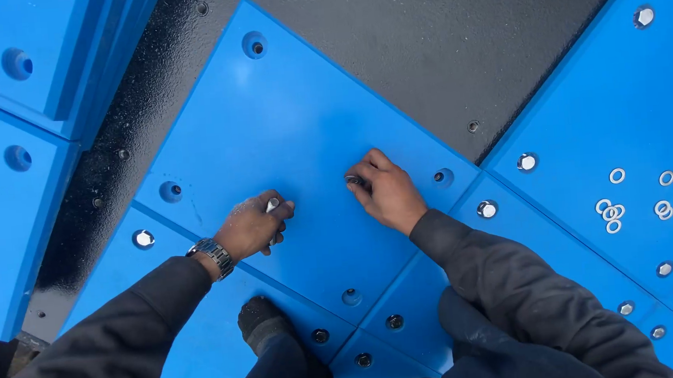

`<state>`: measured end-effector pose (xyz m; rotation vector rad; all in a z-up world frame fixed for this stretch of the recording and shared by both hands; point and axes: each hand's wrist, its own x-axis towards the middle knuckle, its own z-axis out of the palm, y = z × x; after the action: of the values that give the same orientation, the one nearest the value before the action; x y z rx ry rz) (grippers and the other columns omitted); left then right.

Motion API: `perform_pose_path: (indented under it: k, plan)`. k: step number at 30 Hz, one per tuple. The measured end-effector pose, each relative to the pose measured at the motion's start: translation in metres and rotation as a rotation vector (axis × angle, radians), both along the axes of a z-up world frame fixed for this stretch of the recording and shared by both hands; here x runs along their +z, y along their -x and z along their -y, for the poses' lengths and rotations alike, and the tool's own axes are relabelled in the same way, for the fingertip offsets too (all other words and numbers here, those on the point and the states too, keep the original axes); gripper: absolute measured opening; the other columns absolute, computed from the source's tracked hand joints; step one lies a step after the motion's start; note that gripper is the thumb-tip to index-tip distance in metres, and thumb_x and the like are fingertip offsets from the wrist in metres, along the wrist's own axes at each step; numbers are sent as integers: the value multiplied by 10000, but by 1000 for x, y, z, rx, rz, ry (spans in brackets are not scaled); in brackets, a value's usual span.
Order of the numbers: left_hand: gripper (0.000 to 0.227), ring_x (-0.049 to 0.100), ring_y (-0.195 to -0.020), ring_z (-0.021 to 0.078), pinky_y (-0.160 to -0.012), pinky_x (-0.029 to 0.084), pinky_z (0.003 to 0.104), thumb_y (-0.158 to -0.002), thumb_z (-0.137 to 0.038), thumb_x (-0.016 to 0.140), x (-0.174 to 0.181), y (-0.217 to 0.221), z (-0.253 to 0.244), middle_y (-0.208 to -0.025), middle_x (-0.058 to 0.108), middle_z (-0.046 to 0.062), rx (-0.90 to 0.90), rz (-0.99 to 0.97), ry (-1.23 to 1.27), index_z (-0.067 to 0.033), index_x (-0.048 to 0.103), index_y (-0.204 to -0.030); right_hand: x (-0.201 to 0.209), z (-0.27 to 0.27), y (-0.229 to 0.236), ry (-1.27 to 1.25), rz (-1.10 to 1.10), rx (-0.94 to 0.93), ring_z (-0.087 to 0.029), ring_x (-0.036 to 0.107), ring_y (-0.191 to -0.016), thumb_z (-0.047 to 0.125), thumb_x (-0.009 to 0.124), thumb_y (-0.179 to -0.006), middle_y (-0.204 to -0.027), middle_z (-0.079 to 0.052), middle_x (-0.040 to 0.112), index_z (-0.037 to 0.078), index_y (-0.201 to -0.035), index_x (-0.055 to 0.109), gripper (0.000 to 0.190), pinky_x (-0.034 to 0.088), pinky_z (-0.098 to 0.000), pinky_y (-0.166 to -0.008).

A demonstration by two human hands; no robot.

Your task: The person kneels on blue plastic liner panels fitted inside a large steel structure, inserting bolts and washers into the panel holes and threading them by hand. They align and press panels into place, fit adjacent panels together, and position a long blue strip along the edge, securing it with fasteners.

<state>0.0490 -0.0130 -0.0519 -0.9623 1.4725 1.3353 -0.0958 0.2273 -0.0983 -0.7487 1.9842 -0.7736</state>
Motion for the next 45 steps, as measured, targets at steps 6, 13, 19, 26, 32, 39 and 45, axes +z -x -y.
perform_pose_path:
  k: [6, 13, 19, 26, 32, 39, 45]
  plan:
    - [278, 732, -685, 283, -604, 568, 456, -986, -342, 593, -24, -8, 1, -924, 722, 139, -244, -451, 267, -139, 632, -1173, 44, -28, 32, 56, -397, -79, -233, 688, -890, 177, 774, -916, -1149, -100, 589, 61, -1231, 686, 347, 601, -348, -717]
    - [231, 684, -638, 325, -552, 562, 473, -938, -235, 658, -32, 4, -2, -988, 650, 129, -448, -801, 501, -142, 655, -1150, 6, -318, 129, -433, -982, -622, -269, 677, -881, 119, 787, -1003, -1133, -150, 614, 23, -1171, 729, 202, 559, -410, -764]
    - [264, 669, -657, 321, -529, 568, 451, -949, -244, 653, -34, 0, -4, -1018, 606, 152, -429, -817, 563, -126, 637, -1185, -26, -402, 151, -478, -634, -829, -187, 698, -918, 186, 895, -945, -1062, -95, 717, -4, -1151, 693, 346, 571, -337, -808]
    - [424, 629, -1055, 339, -754, 595, 524, -931, -162, 619, -57, -28, -8, -1220, 612, 106, -621, -957, 767, -192, 624, -1354, 19, -280, 180, -310, -496, -680, -206, 735, -915, 80, 748, -1020, -1011, -158, 694, -70, -1175, 570, 279, 620, -341, -763]
    - [207, 565, -1263, 304, -1174, 296, 688, -919, -323, 714, -50, -35, -18, -1212, 637, 99, -403, -1106, 760, -209, 713, -1092, 89, 8, 156, -589, -527, 511, -191, 779, -914, 319, 712, -914, -979, -46, 781, 128, -1092, 737, 262, 638, -354, -807]
    - [241, 607, -1215, 237, -1045, 484, 500, -975, -337, 704, -27, -25, 5, -1280, 684, 43, 164, -1090, 549, -154, 709, -1133, 22, 197, 134, -252, -447, 438, -224, 708, -916, 283, 718, -967, -1010, -84, 721, 88, -1107, 744, 241, 584, -403, -816]
    - [325, 757, -871, 135, -713, 624, 322, -954, -388, 692, -37, 1, 57, -1086, 767, 43, 559, -864, 168, -127, 701, -1148, -16, 244, 105, -22, -491, 172, -210, 701, -897, 189, 756, -967, -1051, -99, 703, 76, -1086, 762, 164, 585, -381, -786]
